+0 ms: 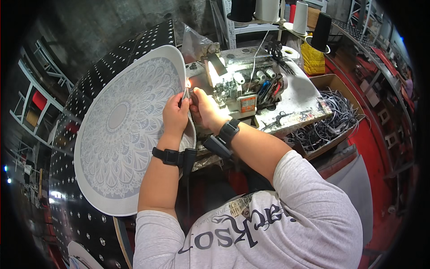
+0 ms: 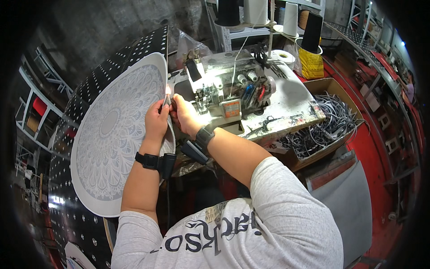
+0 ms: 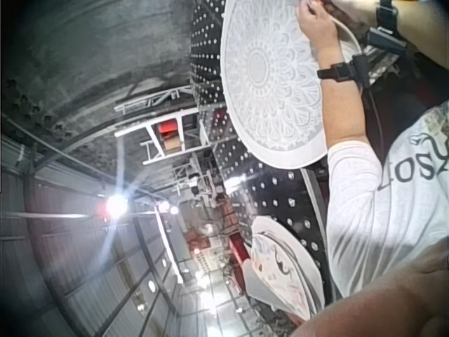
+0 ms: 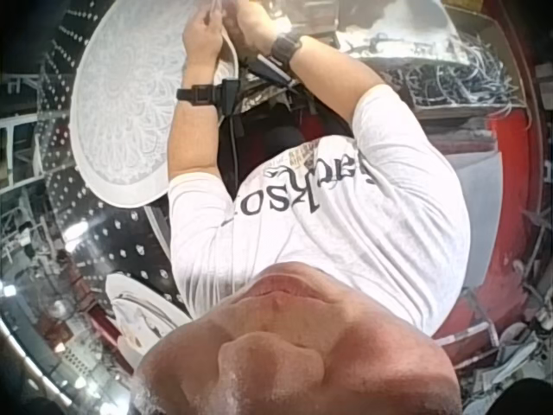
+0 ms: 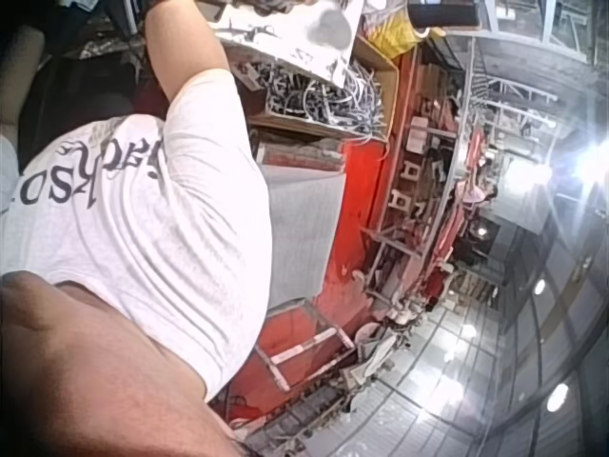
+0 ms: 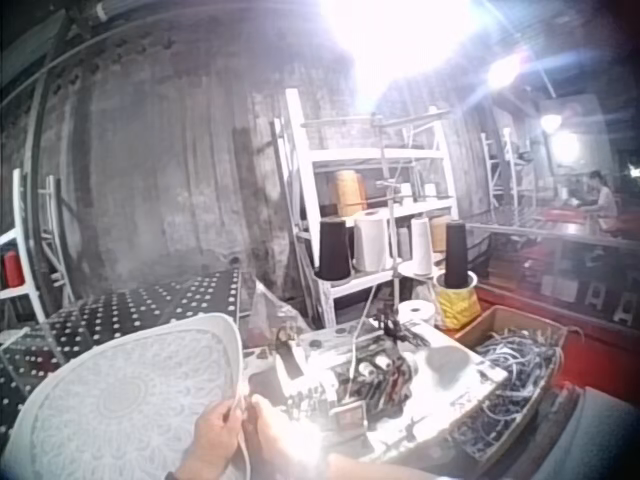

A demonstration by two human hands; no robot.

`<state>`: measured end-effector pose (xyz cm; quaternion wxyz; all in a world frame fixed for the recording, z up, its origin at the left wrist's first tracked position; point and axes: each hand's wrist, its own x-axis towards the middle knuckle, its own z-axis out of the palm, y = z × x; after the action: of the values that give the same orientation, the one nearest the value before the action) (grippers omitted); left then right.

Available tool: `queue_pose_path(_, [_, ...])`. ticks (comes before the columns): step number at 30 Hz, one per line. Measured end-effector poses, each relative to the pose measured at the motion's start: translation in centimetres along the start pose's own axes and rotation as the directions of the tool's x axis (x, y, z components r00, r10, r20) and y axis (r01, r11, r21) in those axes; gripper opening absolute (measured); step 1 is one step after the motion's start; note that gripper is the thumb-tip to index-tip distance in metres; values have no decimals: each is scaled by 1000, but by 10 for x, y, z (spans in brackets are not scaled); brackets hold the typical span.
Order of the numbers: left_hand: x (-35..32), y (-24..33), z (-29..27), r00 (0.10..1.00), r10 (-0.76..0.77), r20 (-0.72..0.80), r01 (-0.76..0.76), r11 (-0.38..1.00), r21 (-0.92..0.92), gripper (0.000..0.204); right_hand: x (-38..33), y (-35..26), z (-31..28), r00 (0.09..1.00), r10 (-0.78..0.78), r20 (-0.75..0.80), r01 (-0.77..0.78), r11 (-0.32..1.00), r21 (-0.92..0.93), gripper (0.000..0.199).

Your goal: Sewing the edges of circular mats using an overlock machine.

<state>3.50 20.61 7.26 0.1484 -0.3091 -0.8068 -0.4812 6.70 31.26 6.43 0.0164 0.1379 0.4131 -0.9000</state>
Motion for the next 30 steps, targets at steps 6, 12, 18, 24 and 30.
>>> queue_pose_path(6, [3, 0, -1, 997, 48, -63, -50, 999, -19, 19, 7, 4, 6, 801, -593, -74, 539, 770, -342, 29])
queue_pose_path(12, [4, -6, -2, 995, 40, -93, -54, 987, -154, 19, 8, 0, -1, 679, -725, 118, 624, 485, -612, 22])
queue_pose_path(18, [3, -24, -13, 989, -134, -57, 86, 855, -511, 21, -22, 13, -6, 753, -654, 70, 504, 505, -701, 24])
queue_pose_path(24, [-27, 15, -32, 976, -123, -182, 42, 917, -397, 21, -48, 9, -14, 988, -152, 39, 153, 884, -441, 22])
queue_pose_path(30, [-127, 63, -23, 883, -444, -153, 122, 532, -838, 7, -61, 13, 12, 969, 181, 168, -166, 981, -97, 39])
